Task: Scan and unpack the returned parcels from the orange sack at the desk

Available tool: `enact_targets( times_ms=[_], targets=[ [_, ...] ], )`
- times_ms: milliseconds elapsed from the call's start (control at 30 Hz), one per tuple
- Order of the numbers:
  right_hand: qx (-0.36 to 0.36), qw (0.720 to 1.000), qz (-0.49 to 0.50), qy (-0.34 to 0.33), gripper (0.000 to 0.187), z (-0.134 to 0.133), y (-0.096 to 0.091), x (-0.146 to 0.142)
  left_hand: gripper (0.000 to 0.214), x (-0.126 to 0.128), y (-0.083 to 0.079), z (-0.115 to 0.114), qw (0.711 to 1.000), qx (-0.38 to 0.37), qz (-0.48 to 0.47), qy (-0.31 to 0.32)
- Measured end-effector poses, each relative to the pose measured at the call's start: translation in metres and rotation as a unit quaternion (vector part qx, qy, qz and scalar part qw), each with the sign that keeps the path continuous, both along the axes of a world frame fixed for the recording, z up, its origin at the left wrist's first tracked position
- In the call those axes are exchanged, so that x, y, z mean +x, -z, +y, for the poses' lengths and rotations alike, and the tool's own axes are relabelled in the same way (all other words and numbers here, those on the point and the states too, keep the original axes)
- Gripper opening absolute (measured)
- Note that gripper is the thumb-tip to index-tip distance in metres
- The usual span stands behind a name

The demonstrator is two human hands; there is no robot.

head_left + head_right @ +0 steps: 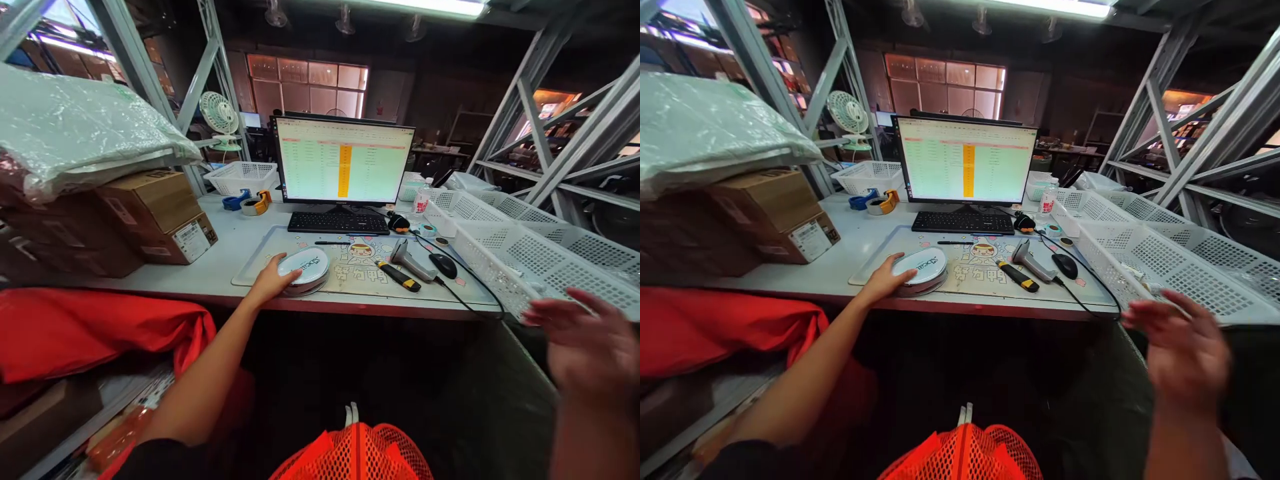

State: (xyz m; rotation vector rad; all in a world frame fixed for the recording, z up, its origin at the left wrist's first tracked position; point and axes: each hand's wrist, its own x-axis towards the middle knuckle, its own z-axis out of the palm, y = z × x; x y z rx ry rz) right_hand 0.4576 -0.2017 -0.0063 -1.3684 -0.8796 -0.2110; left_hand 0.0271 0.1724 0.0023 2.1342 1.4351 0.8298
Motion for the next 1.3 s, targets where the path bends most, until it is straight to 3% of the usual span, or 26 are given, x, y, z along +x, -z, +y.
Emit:
enact_targets(
  times_ms=[67,167,267,367,433,500,567,633,700,767,833,900,967,1033,1100,1200,1300],
  targets=[
    [0.021,0.998,0.06,-0.025,0.043,0.044,0.003,0.006,0.085,0.004,0.002,-0.01,0.997,0.058,-0.033,0.025],
    [-0.059,0.994,0.077,-0.056,0.055,0.116,0.011,0.008,0.078,0.008,0.011,-0.026,0.974,0.197,-0.085,0.071],
    [-0.135,0.981,0.033,-0.136,0.058,0.162,0.014,-0.015,0.063,0.013,0.02,-0.046,0.926,0.346,-0.097,0.114],
    [-0.181,0.939,-0.028,-0.291,0.067,0.179,0.009,-0.063,0.06,0.022,0.024,-0.067,0.866,0.471,-0.076,0.151],
    [-0.189,0.908,-0.051,-0.371,0.078,0.184,0.003,-0.094,0.066,0.028,0.022,-0.08,0.841,0.502,-0.052,0.195],
    [-0.187,0.892,-0.084,-0.402,0.083,0.187,-0.004,-0.118,0.07,0.033,0.019,-0.089,0.825,0.504,-0.029,0.254],
    [-0.178,0.894,-0.117,-0.394,0.078,0.189,-0.008,-0.132,0.07,0.036,0.016,-0.092,0.812,0.505,-0.016,0.292],
    [-0.162,0.906,-0.12,-0.372,0.072,0.19,-0.007,-0.138,0.074,0.039,0.015,-0.088,0.814,0.514,-0.032,0.27],
    [-0.129,0.923,-0.089,-0.351,0.069,0.19,-0.002,-0.14,0.089,0.041,0.018,-0.079,0.842,0.496,-0.097,0.189],
    [-0.076,0.938,-0.043,-0.336,0.07,0.189,0.004,-0.143,0.107,0.046,0.023,-0.069,0.882,0.417,-0.186,0.118],
    [-0.031,0.939,0.014,-0.342,0.079,0.19,0.01,-0.149,0.113,0.055,0.031,-0.063,0.914,0.298,-0.244,0.126],
    [-0.031,0.917,0.078,-0.389,0.096,0.193,0.017,-0.16,0.114,0.067,0.04,-0.067,0.925,0.198,-0.263,0.19],
    [-0.05,0.875,0.138,-0.462,0.109,0.198,0.028,-0.173,0.113,0.079,0.048,-0.078,0.919,0.148,-0.271,0.247],
    [-0.051,0.833,0.201,-0.513,0.106,0.199,0.042,-0.183,0.102,0.088,0.052,-0.094,0.912,0.134,-0.292,0.254],
    [-0.055,0.825,0.252,-0.502,0.087,0.196,0.057,-0.185,0.082,0.089,0.053,-0.107,0.915,0.148,-0.304,0.22],
    [-0.089,0.891,0.242,-0.374,0.062,0.178,0.07,-0.175,0.063,0.079,0.048,-0.118,0.923,0.242,-0.247,0.168],
    [-0.069,0.959,0.157,-0.227,0.051,0.154,0.067,-0.166,0.058,0.064,0.041,-0.119,0.912,0.349,-0.144,0.162]
  ],
)
